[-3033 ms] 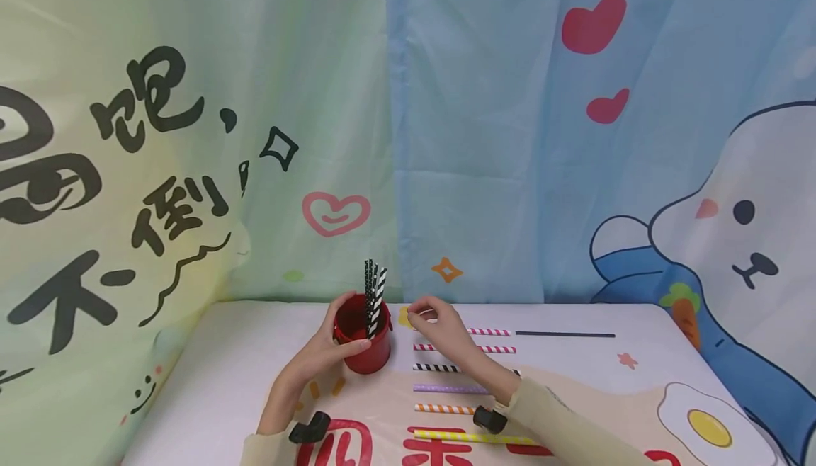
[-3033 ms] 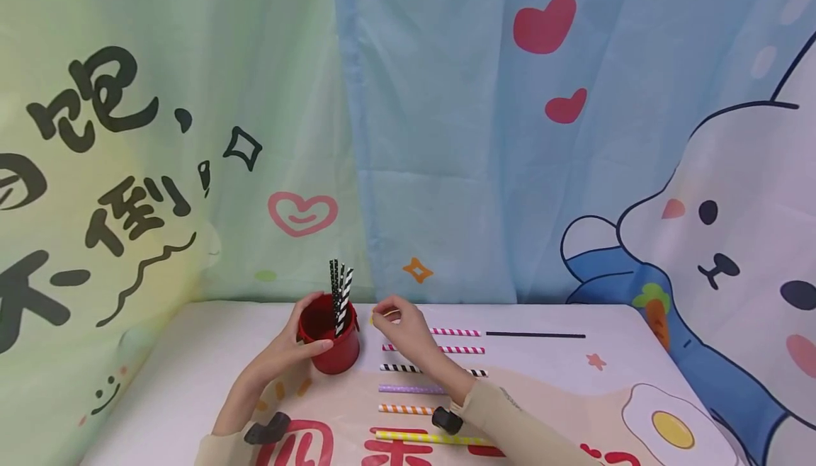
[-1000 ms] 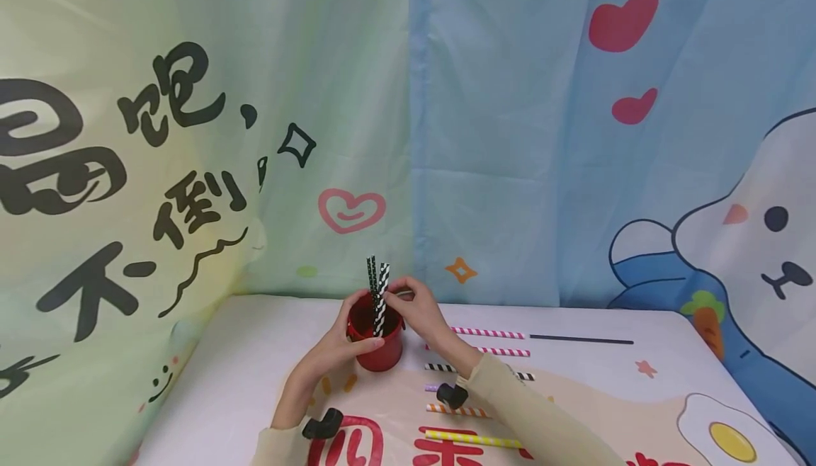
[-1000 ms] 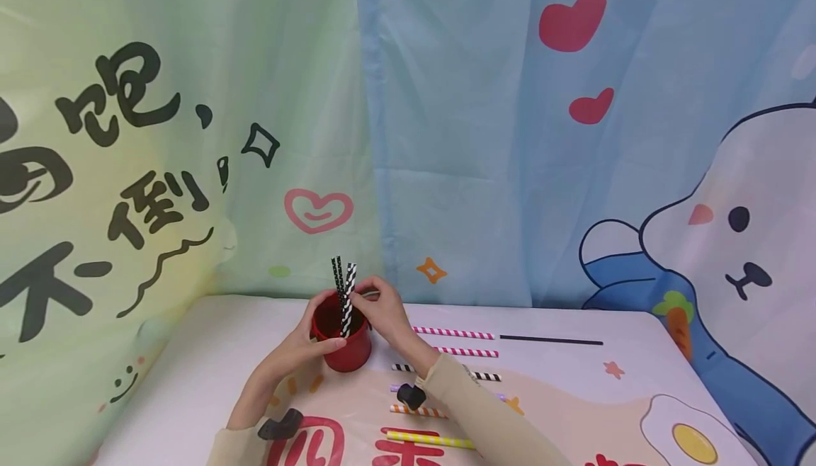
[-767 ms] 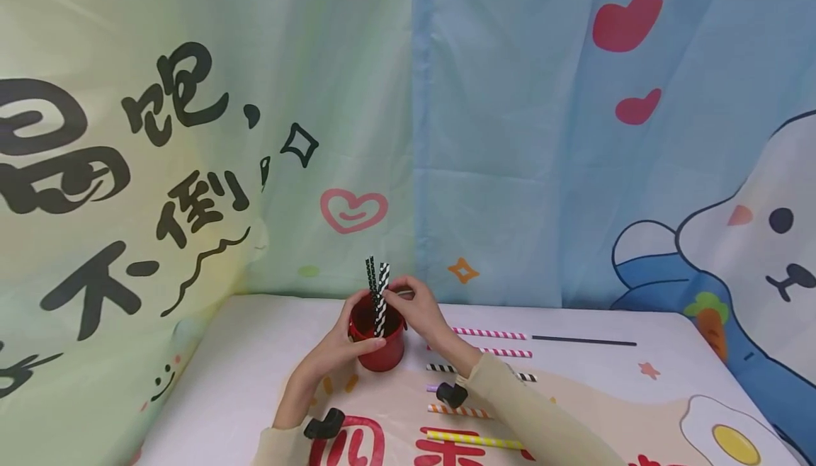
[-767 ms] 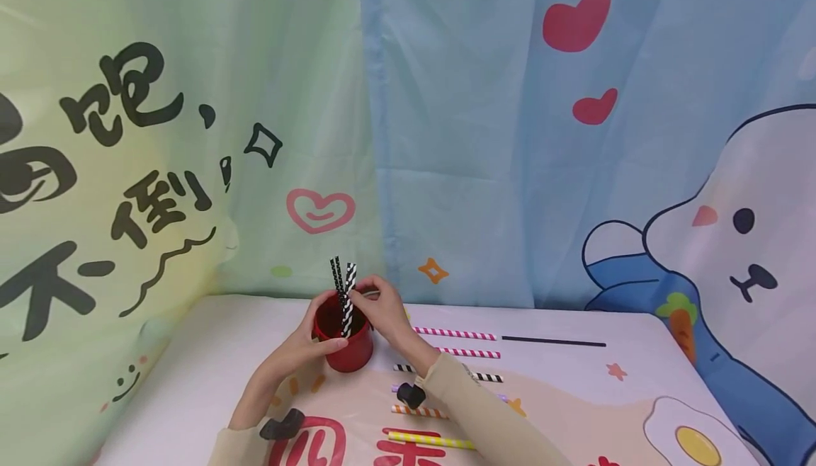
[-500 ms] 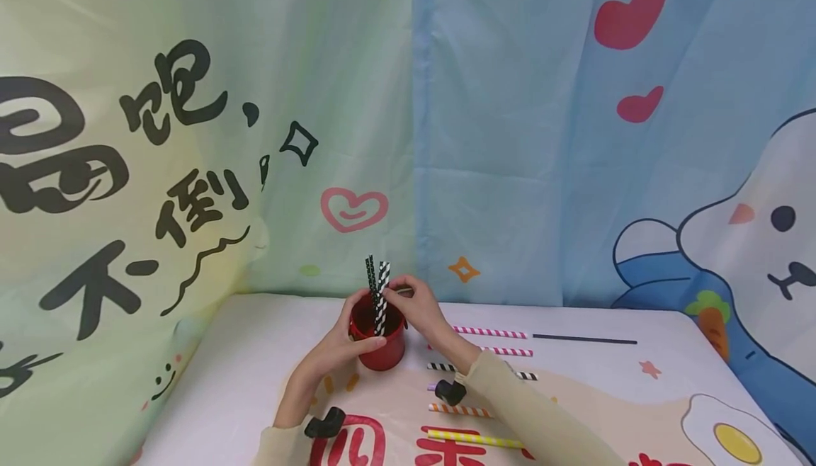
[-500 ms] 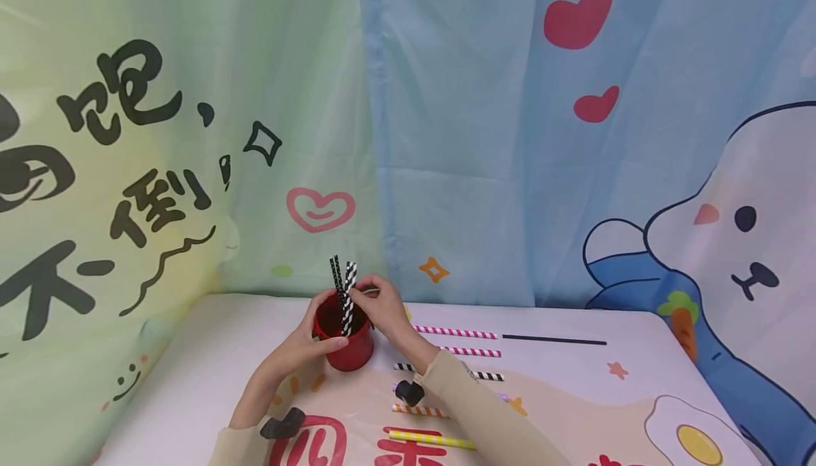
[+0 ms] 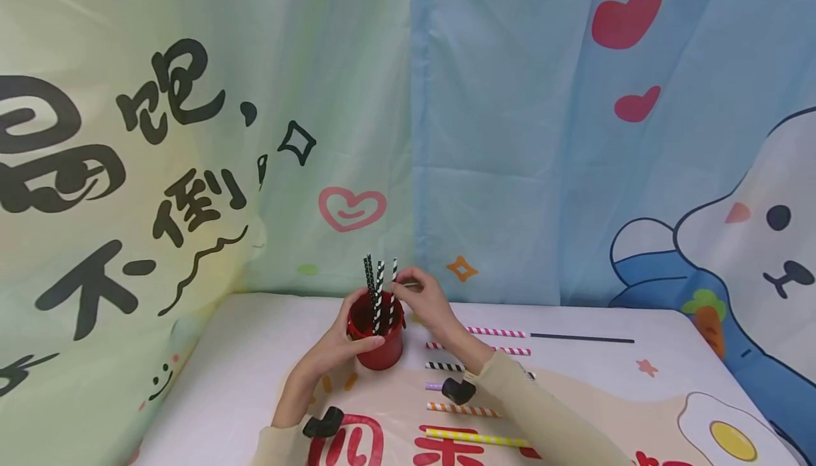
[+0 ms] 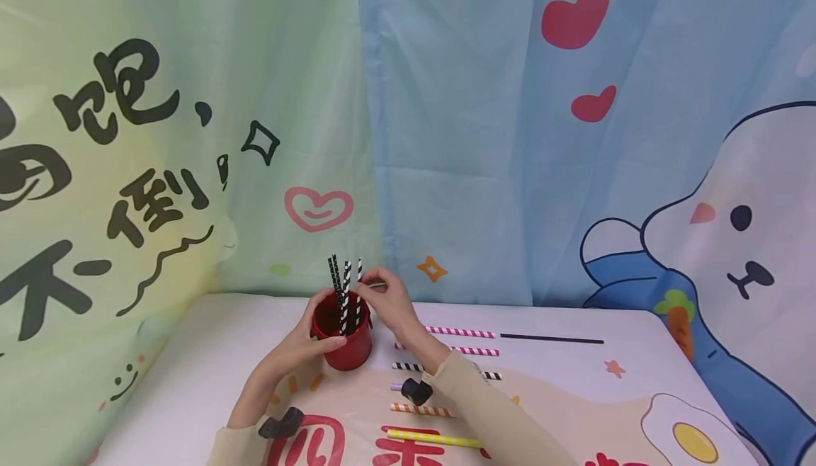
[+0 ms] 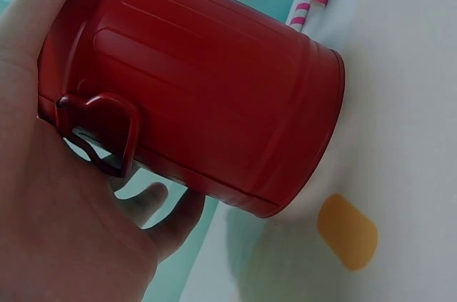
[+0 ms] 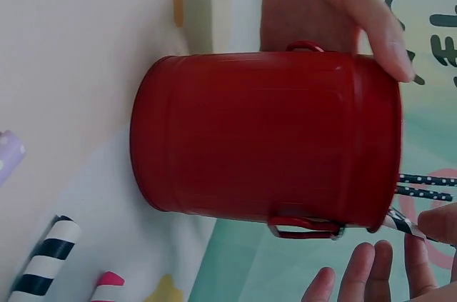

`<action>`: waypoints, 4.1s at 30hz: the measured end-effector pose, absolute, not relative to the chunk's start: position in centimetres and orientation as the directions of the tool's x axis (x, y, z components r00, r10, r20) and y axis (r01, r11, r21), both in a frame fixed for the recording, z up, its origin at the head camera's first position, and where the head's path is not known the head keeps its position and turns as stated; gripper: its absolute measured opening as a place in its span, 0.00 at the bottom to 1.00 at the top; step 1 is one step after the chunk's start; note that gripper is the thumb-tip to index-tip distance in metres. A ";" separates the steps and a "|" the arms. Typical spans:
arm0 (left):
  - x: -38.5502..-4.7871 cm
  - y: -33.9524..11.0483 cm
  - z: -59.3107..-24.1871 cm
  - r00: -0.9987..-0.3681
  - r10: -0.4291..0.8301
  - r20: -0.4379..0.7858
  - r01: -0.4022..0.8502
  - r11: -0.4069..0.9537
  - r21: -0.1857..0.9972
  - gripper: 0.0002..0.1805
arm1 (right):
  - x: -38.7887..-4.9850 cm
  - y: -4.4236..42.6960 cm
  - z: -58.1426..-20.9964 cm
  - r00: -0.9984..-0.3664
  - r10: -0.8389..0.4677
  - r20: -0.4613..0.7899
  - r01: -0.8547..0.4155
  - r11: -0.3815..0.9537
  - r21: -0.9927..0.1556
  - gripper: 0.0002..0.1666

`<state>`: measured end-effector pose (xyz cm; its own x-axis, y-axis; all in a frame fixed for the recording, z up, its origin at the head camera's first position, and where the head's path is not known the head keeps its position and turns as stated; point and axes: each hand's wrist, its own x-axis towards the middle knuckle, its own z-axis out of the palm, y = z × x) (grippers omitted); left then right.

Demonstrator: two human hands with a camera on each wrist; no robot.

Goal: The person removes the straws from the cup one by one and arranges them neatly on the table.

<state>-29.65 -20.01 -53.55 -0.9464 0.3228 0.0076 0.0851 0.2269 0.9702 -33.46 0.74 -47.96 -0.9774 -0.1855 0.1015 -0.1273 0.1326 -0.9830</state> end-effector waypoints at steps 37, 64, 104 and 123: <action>-29.5 -19.8 -53.4 -0.950 0.313 -0.020 0.053 0.223 0.973 0.52 | -30.7 5.7 -42.8 -0.955 -0.183 0.234 -0.233 -0.027 -0.972 0.14; -29.6 -20.0 -53.4 -0.948 0.319 -0.003 0.075 0.234 0.969 0.52 | -27.8 12.7 -42.4 -0.874 -0.212 0.437 -0.486 0.389 -0.783 0.05; -29.4 -19.9 -53.2 -0.949 0.315 -0.005 0.070 0.228 0.971 0.52 | -27.8 25.1 -53.5 -0.867 -0.410 0.281 -0.428 0.904 -0.003 0.15; -29.5 -19.8 -53.3 -0.948 0.319 0.001 0.075 0.222 0.972 0.52 | -28.3 28.1 -54.8 -0.912 -0.372 0.176 -0.380 0.925 -0.018 0.09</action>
